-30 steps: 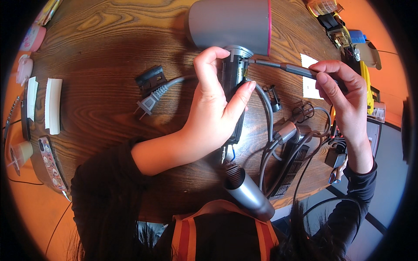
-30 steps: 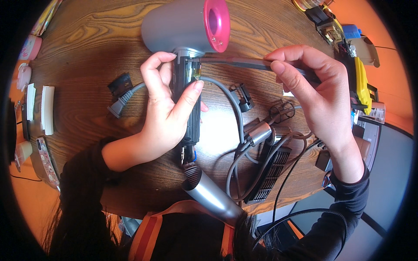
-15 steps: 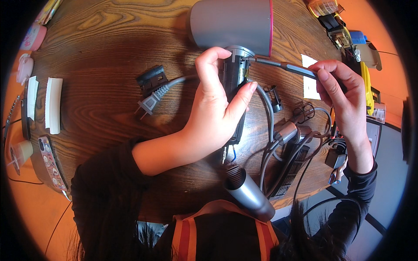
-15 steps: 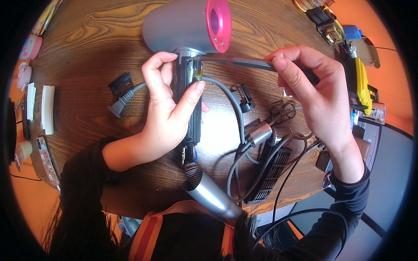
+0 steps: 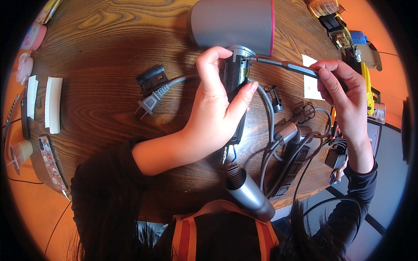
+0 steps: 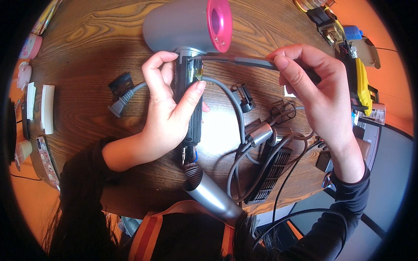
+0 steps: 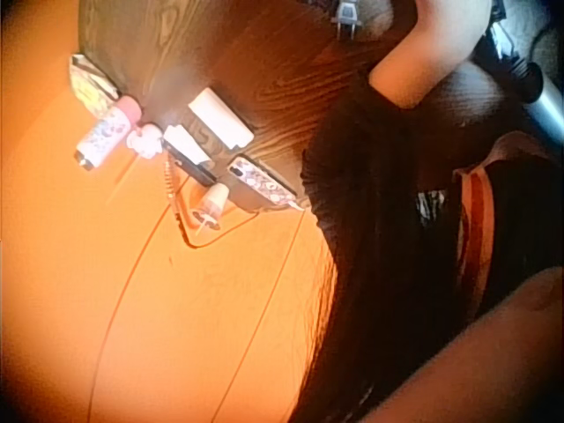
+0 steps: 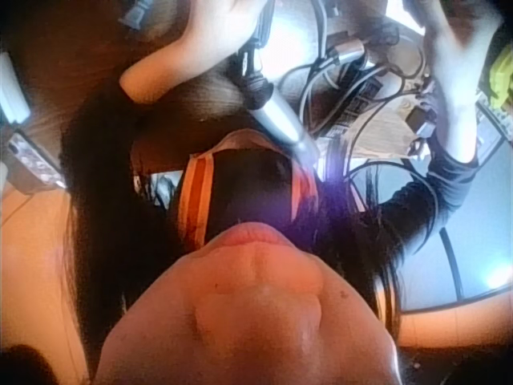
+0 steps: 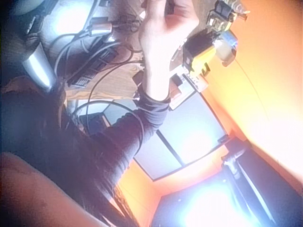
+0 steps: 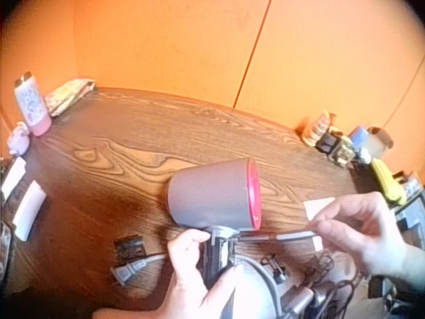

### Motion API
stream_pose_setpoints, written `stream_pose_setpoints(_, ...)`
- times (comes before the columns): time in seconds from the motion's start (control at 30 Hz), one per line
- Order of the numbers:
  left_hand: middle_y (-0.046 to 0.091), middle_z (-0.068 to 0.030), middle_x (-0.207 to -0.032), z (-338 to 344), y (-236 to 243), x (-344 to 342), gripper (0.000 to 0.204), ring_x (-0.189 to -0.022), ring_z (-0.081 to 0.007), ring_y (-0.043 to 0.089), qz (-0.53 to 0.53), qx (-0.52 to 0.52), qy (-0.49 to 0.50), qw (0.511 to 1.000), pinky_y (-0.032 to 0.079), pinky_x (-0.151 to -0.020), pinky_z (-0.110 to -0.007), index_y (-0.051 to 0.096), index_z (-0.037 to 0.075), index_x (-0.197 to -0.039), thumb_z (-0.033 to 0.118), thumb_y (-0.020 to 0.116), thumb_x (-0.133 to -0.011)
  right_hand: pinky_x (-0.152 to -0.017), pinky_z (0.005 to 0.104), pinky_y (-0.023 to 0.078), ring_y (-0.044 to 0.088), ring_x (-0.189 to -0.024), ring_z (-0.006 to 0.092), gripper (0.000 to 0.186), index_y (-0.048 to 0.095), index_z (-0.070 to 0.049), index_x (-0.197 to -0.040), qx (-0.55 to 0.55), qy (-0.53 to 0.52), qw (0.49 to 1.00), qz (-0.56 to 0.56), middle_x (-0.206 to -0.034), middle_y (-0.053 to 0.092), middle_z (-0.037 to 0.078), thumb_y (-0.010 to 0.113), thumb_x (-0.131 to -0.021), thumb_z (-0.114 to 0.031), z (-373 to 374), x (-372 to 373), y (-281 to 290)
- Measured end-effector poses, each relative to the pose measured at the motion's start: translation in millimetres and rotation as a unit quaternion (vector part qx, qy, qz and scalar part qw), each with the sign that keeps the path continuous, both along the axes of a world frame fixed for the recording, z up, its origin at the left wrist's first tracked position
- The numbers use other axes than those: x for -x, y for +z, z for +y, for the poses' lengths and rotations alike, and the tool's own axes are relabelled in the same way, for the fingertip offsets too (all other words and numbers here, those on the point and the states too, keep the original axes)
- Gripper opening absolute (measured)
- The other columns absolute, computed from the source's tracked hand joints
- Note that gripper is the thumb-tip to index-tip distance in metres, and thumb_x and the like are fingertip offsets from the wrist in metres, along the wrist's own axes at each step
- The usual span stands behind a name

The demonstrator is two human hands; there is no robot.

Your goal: The person disassembles a hair dryer by removing screws and prying open the casing. They separate the two halves of the housing, expose the internal components, and manipulate wires and a blue cylindrical part. The person then reassembles the casing and secures it with screws.

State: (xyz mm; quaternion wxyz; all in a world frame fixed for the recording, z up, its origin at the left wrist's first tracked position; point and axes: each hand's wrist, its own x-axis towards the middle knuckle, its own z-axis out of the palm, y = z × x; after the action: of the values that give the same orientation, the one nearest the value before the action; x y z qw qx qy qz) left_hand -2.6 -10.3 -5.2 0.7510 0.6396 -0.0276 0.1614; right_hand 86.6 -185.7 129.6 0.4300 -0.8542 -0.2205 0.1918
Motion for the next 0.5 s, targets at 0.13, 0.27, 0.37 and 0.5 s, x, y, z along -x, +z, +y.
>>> stream_pose_setpoints(0.13, 0.041, -0.0149, -0.110, -1.4, 1.5, 0.2, 0.049, -0.075, -0.0122, 0.052, -0.006, 0.048, -0.013, 0.999, 0.052, -0.057, -0.024, 0.018, 0.011, -0.121, -0.004, 0.049, -0.086, -0.054, 0.0151, 0.038, 0.047, -0.062, 0.0022, 0.019, 0.063, 0.001, -0.095, -0.002, 0.006, 1.000, -0.006, -0.076, 0.059, -0.001, 0.058, -0.089, -0.016, 1.2, -0.2, -0.6)
stream_pose_setpoints(0.27, 0.040, -0.0150, -0.111, -0.9, 1.8, 0.7, 0.049, -0.075, -0.0122, 0.052, 0.000, 0.041, -0.011, 0.999, 0.052, -0.057, -0.024, 0.018, 0.011, -0.121, -0.004, 0.049, -0.086, -0.052, 0.0154, 0.037, 0.047, -0.057, 0.0027, 0.018, 0.060, 0.000, -0.097, 0.034, -0.035, 0.994, 0.098, -0.073, 0.057, -0.001, 0.057, -0.089, -0.016, 6.1, 0.9, 13.5)
stream_pose_setpoints(0.37, 0.040, -0.0150, -0.111, -0.6, 1.5, 0.3, 0.049, -0.075, -0.0122, 0.052, 0.003, 0.012, -0.001, 1.000, 0.052, -0.058, -0.024, 0.018, 0.011, -0.121, -0.005, 0.049, -0.086, -0.051, 0.0153, 0.037, 0.047, -0.055, 0.0028, 0.016, 0.058, -0.002, -0.098, 0.060, -0.020, 0.994, 0.089, -0.072, 0.056, -0.002, 0.059, -0.088, -0.015, 12.0, 1.3, 16.9)
stream_pose_setpoints(0.5, 0.041, -0.0151, -0.111, -1.5, 2.0, 0.6, 0.049, -0.074, -0.0122, 0.053, 0.003, 0.047, -0.013, 0.999, 0.052, -0.058, -0.024, 0.018, 0.011, -0.121, -0.005, 0.049, -0.086, -0.052, 0.0151, 0.038, 0.048, -0.056, 0.0027, 0.013, 0.057, -0.003, -0.097, 0.032, 0.067, 0.992, -0.100, -0.075, 0.056, -0.003, 0.059, -0.087, -0.012, 14.7, -2.0, 9.2)
